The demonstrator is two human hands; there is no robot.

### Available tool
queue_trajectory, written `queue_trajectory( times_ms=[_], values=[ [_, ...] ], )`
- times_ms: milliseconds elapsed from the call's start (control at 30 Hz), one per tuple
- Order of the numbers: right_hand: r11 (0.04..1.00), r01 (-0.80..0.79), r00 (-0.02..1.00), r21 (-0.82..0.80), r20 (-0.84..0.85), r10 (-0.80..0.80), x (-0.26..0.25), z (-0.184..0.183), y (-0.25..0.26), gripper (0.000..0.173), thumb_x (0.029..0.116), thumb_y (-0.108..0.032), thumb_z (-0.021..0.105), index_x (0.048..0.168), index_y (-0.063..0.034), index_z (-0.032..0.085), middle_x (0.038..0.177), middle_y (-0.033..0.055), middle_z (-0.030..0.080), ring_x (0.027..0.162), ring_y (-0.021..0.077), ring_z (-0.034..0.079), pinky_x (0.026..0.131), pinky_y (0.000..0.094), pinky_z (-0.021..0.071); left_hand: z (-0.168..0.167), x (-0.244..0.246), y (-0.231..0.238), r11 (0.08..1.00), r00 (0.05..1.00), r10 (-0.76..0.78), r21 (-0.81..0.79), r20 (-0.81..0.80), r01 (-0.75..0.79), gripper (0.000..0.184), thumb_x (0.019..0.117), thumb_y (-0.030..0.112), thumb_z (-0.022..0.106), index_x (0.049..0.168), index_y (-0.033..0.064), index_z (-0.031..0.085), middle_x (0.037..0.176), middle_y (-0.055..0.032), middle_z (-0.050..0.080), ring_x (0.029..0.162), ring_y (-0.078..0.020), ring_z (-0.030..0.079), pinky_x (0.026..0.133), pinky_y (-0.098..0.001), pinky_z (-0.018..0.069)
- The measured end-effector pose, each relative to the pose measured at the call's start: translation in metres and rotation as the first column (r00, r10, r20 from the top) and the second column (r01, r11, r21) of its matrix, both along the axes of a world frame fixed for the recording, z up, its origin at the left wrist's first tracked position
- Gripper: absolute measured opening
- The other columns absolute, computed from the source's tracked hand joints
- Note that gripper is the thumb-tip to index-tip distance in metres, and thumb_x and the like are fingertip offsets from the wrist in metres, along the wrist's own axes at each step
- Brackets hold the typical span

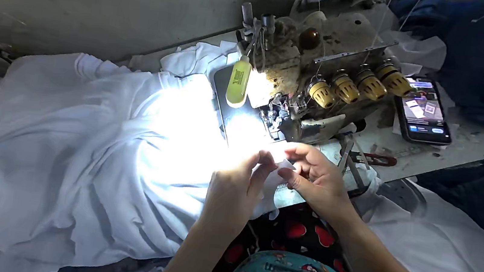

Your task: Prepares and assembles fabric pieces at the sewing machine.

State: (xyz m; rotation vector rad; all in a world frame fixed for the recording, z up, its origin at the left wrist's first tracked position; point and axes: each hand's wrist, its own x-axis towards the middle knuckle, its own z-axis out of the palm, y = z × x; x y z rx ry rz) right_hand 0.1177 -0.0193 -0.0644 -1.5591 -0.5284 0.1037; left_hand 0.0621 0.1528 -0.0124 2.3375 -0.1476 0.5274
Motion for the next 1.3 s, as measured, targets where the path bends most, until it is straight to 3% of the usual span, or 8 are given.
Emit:
queue_trajectory(
  times_ms=[67,167,367,667,800,967,1067,1300],
  values=[
    [0.998,-0.037,0.997,0.042,-0.063,0.040,-0.002,0.005,0.000,0.011,0.0951,-0.009,0.064,0.100,-0.0012,0.070,0.087,-0.0043,0.070,0.067,-0.0046,0.062,0.062,0.0129,0.0547,0.005,-0.004,0.004,1.000,1.000,0.007,0.016,-0.030,-0.007,0.019,0.0981,0.020,0.065,0.106,0.0047,0.071,0.094,-0.0022,0.075,0.093,-0.0020,0.069,0.087,-0.0179,0.0519],
    [0.995,-0.044,0.993,0.091,-0.107,0.054,-0.007,0.009,0.001,0.011,0.0960,-0.005,0.060,0.099,-0.0018,0.070,0.083,-0.0049,0.071,0.065,-0.0015,0.065,0.060,0.0154,0.0577,0.004,-0.004,0.008,1.000,0.999,-0.007,-0.005,-0.051,0.007,0.022,0.0945,0.017,0.067,0.112,0.0049,0.069,0.090,-0.0004,0.071,0.087,-0.0030,0.065,0.082,-0.0192,0.0512],
    [0.986,-0.023,0.995,0.168,-0.092,0.039,-0.011,0.011,0.005,0.003,0.0957,-0.007,0.066,0.095,-0.0050,0.068,0.083,-0.0043,0.074,0.073,0.0033,0.072,0.068,0.0198,0.0620,0.005,-0.002,0.011,0.972,1.000,-0.010,-0.236,0.000,0.010,0.014,0.0887,0.021,0.076,0.083,0.0076,0.074,0.079,0.0087,0.070,0.076,0.0097,0.060,0.073,-0.0093,0.0493],
    [0.983,0.046,0.996,0.176,0.069,-0.059,-0.014,0.002,0.014,0.008,0.0938,-0.011,0.071,0.093,-0.0034,0.070,0.085,-0.0034,0.073,0.075,0.0022,0.071,0.071,0.0199,0.0625,0.001,-0.004,0.014,0.962,1.000,-0.008,-0.273,0.011,0.010,0.013,0.0921,0.015,0.071,0.083,0.0046,0.071,0.077,0.0087,0.065,0.072,0.0108,0.054,0.068,-0.0070,0.0446],
    [0.980,0.024,0.999,0.200,0.037,-0.032,-0.015,0.006,0.012,0.023,0.0914,-0.006,0.072,0.113,-0.0018,0.064,0.089,-0.0042,0.073,0.079,0.0033,0.072,0.074,0.0212,0.0627,0.002,-0.007,0.017,0.962,1.000,0.008,-0.273,0.007,-0.006,0.016,0.0925,0.020,0.072,0.084,0.0068,0.070,0.071,0.0115,0.056,0.066,0.0110,0.045,0.061,-0.0067,0.0357],
    [0.982,-0.024,0.997,0.186,0.082,0.009,-0.013,0.008,0.007,0.011,0.0955,-0.008,0.068,0.101,0.0007,0.072,0.090,-0.0014,0.075,0.079,0.0010,0.071,0.074,0.0178,0.0606,0.003,-0.012,0.016,0.965,0.999,0.050,-0.255,-0.014,-0.052,0.019,0.0934,0.024,0.072,0.086,0.0066,0.071,0.065,0.0123,0.051,0.057,0.0118,0.039,0.053,-0.0058,0.0330],
    [0.975,-0.106,0.993,0.194,0.071,0.094,-0.016,0.014,0.009,0.011,0.0961,-0.005,0.066,0.101,0.0024,0.072,0.093,0.0012,0.075,0.079,0.0008,0.070,0.073,0.0181,0.0603,0.008,-0.024,0.018,0.965,0.995,0.081,-0.245,-0.050,-0.091,0.020,0.0945,0.025,0.069,0.092,0.0052,0.072,0.066,0.0111,0.056,0.056,0.0119,0.044,0.052,-0.0057,0.0368],
    [0.946,-0.208,0.964,0.250,0.215,0.155,-0.017,0.045,0.017,0.014,0.0997,-0.004,0.061,0.106,0.0077,0.067,0.088,0.0112,0.074,0.080,0.0022,0.069,0.075,0.0155,0.0560,0.032,-0.029,0.029,0.845,0.991,-0.111,-0.531,-0.068,0.058,0.005,0.0988,0.028,0.066,0.102,0.0312,0.067,0.086,0.0232,0.069,0.067,0.0099,0.062,0.057,-0.0082,0.0523]
  ],
)
